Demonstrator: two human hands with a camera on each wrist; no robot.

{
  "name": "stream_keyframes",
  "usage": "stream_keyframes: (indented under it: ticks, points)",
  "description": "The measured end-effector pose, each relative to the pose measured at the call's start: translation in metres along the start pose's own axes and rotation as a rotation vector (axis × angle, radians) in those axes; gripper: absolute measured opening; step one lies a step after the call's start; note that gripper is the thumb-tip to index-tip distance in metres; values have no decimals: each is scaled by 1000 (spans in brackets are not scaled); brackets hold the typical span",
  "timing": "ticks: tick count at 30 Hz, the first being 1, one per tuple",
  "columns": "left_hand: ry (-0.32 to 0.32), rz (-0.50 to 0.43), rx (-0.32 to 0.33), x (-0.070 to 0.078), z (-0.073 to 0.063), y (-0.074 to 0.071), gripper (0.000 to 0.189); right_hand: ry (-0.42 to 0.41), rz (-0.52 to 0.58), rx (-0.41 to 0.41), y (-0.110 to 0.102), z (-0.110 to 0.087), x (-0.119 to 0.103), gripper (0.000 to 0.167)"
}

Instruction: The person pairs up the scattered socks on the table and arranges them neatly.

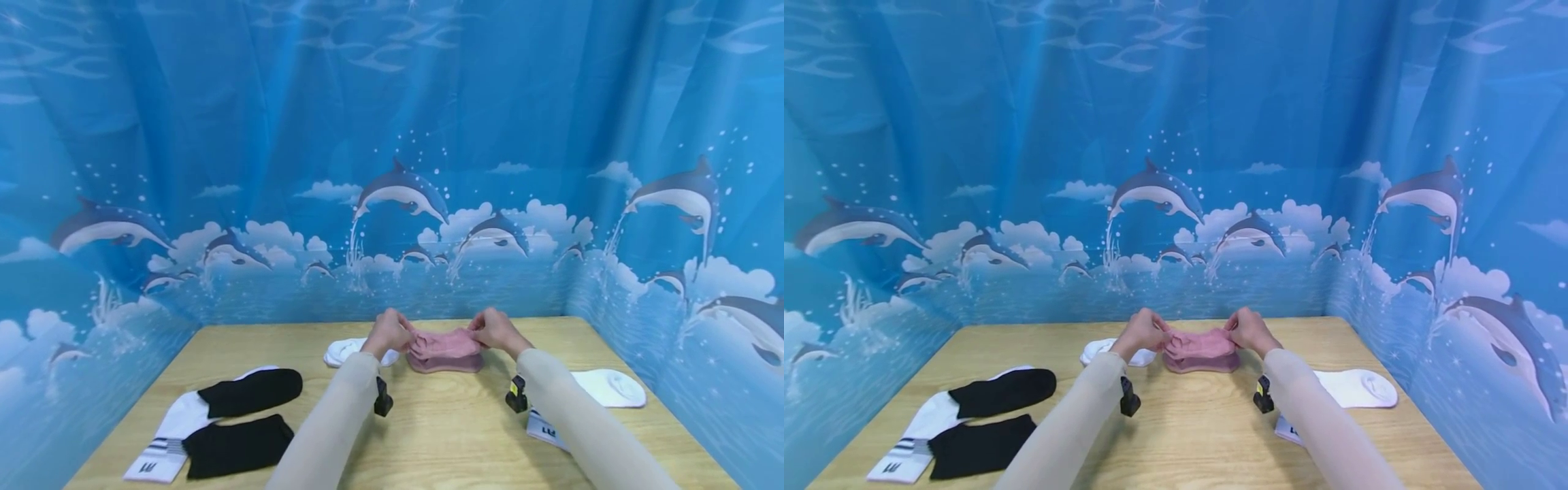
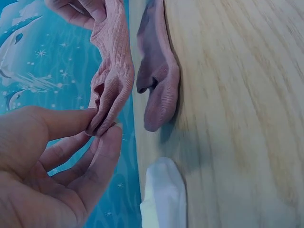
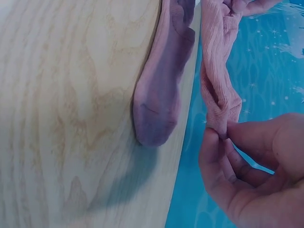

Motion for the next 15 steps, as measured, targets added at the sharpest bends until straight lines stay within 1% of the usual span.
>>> stream_keyframes:
  ticks: [8, 15]
  points:
    - [31, 4, 19, -3, -2, 9, 5, 21, -23, -10, 7, 3, 5, 9]
    - [42, 28, 40, -4, -1, 13, 5, 22, -12, 15, 11, 4, 8, 8]
Point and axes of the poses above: each hand's wrist, its own z-axis towards the middle knuckle, its own y-axis out of the palm, x = y × z, the point moved 9 cm from there along z, towards the middle knuckle, and after that the axes turned 12 degrees about y, right-handed, at the moved point
